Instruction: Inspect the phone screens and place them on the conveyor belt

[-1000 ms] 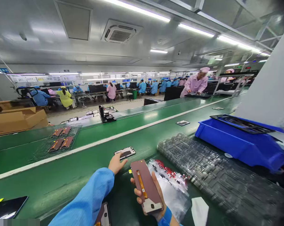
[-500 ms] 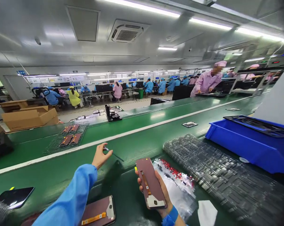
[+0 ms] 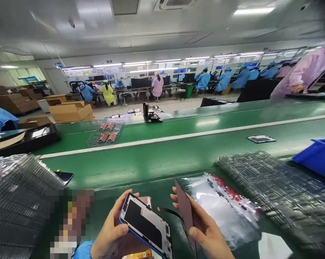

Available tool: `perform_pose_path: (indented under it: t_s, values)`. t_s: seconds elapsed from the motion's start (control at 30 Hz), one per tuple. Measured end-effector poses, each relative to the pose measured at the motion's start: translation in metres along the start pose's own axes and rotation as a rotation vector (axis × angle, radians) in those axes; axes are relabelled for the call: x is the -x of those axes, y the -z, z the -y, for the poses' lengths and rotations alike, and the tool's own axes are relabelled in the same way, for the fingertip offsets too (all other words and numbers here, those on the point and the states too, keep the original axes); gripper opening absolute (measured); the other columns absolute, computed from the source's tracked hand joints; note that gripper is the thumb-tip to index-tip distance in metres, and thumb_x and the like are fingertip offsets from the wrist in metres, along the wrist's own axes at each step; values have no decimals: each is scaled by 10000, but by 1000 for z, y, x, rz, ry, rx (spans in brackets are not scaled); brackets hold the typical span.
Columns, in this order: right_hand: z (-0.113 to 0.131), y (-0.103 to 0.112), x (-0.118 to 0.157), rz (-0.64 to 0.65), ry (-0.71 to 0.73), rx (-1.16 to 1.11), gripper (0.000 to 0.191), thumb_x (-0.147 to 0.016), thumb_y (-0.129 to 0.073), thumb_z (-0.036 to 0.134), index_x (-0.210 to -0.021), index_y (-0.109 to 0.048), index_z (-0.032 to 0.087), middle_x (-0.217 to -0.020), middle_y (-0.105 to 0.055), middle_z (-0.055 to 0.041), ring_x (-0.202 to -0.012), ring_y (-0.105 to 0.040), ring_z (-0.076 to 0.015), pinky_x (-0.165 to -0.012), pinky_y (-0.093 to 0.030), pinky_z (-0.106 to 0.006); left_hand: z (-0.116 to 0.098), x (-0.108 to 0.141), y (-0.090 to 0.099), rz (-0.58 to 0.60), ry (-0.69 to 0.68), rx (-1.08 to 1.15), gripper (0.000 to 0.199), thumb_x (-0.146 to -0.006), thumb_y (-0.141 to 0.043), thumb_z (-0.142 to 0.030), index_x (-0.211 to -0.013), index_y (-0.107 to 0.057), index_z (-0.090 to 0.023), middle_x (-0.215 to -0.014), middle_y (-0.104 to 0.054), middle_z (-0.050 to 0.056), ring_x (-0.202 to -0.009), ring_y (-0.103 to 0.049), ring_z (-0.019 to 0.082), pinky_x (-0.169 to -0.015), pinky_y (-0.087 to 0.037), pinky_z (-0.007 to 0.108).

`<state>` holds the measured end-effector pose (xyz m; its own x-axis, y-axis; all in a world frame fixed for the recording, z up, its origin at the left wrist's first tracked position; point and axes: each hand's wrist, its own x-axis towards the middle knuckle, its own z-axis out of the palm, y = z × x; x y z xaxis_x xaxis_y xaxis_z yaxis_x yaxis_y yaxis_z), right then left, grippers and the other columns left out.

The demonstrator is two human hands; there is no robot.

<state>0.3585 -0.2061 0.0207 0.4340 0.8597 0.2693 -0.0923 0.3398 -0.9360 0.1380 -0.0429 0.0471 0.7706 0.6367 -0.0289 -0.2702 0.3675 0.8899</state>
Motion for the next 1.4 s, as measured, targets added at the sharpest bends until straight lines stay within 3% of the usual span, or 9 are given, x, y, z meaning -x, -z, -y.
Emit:
perform_pose_path:
  t_s: [0.27, 0.47, 0.6, 0.8, 1.03, 1.4]
  values:
    - [9, -20, 16, 185, 181, 413, 591, -881, -609, 546, -1421, -470, 350, -1544, -409, -77, -1408, -384, -261, -1144, -335, -370, -4, 13, -15, 158, -15, -104, 810, -668, -829, -477, -1396, -505, -334, -1426, -535, 94, -1233, -551, 302, -1043, -414, 372]
    - [9, -21, 15, 223, 250, 533, 581, -906, -599, 501, -1436, -453, 315, -1530, -423, -102, -1399, -400, -266, -1124, -377, -371, 2, 11, -15, 217, -39, -95, 782, -676, -831, -457, -1385, -513, -365, -1405, -556, 69, -1252, -540, 274, -1050, -401, 351]
    - [5, -26, 16, 237, 288, 602, 607, -882, -646, 469, -1437, -459, 309, -1516, -440, -115, -1366, -446, -298, -1090, -428, -403, 12, 11, -20, 261, -48, -51, 803, -687, -831, -426, -1409, -485, -358, -1434, -527, 82, -1311, -497, 295, -1095, -368, 394]
    - [-7, -34, 19, 280, 368, 742, 662, -851, -684, 469, -1448, -452, 302, -1499, -455, -139, -1314, -505, -332, -1048, -476, -429, 10, 9, -32, 259, -6, -8, 764, -678, -849, -389, -1371, -526, -388, -1410, -552, 69, -1322, -493, 282, -1106, -362, 394]
    - [-14, -36, 21, 290, 384, 799, 622, -886, -640, 452, -1451, -448, 277, -1493, -451, -154, -1318, -500, -329, -1032, -488, -415, 15, 10, -29, 240, 16, -10, 805, -650, -873, -353, -1370, -516, -396, -1370, -568, 61, -1284, -523, 252, -1064, -404, 367]
    - [-17, -36, 22, 305, 395, 830, 640, -884, -636, 462, -1461, -432, 275, -1490, -450, -165, -1308, -508, -342, -1021, -498, -439, 16, 9, -29, 248, 21, -26, 827, -661, -862, -375, -1391, -475, -352, -1418, -512, 113, -1288, -514, 300, -1041, -425, 417]
